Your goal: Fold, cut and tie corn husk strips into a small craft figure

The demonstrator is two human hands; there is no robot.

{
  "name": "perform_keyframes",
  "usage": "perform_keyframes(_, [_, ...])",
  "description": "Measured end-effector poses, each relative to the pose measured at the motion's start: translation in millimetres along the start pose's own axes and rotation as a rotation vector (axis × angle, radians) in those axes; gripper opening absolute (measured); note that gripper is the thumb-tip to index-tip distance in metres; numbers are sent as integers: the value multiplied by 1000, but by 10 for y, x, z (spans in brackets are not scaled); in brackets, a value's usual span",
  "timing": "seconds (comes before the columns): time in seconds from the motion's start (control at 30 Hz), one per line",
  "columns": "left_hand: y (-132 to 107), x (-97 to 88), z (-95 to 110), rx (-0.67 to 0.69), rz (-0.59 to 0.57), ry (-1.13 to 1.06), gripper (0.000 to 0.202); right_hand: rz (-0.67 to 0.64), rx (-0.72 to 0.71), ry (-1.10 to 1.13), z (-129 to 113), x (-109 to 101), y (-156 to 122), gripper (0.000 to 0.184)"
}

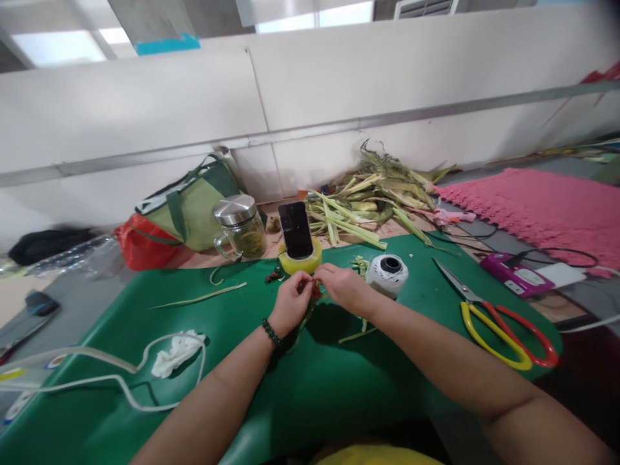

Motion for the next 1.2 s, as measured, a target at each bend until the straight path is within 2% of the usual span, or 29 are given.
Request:
perform_keyframes(0.13, [18,6,-32,-59,-4,-123,16,16,-12,-35,-48,1,-27,14])
perform_keyframes(0.23, [18,-5,-16,-34,13,-105,17,61,23,186,-61,5,-8,18])
perform_keyframes(0.33, [18,-13,-1,-65,10,-110,21,65,130,468,-31,23,31,19])
perform_keyframes(0.43, [20,-7,-5,-154,3,-181,25,28,243,556,26,56,58,14])
perform_keyframes(0.53, [24,-4,-9,-182,18,-203,28,-40,286,599,75,88,63,12])
perform_keyframes(0.63, [24,-11,-3,-144,32,-148,27,-97,249,639,104,109,59,13])
perform_keyframes(0.9, [17,-35,-3,-76,22,4,23,-76,190,692,123,165,65,11])
perform_keyframes(1.03, [42,-47,-29,-163,22,-76,26,-70,96,588,93,153,56,15])
perform_keyframes(1.2, [63,-80,1,-291,-19,-236,23,-104,93,528,108,161,48,12])
Point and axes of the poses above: each hand's wrist, its own y-axis towards the middle knuckle, its own x-axis out of the palm, z = x × y, the point moved 1 cm from there along y, towards the middle knuckle, and after that the axes turned 1 degree about -x, right-handed, at the moved point
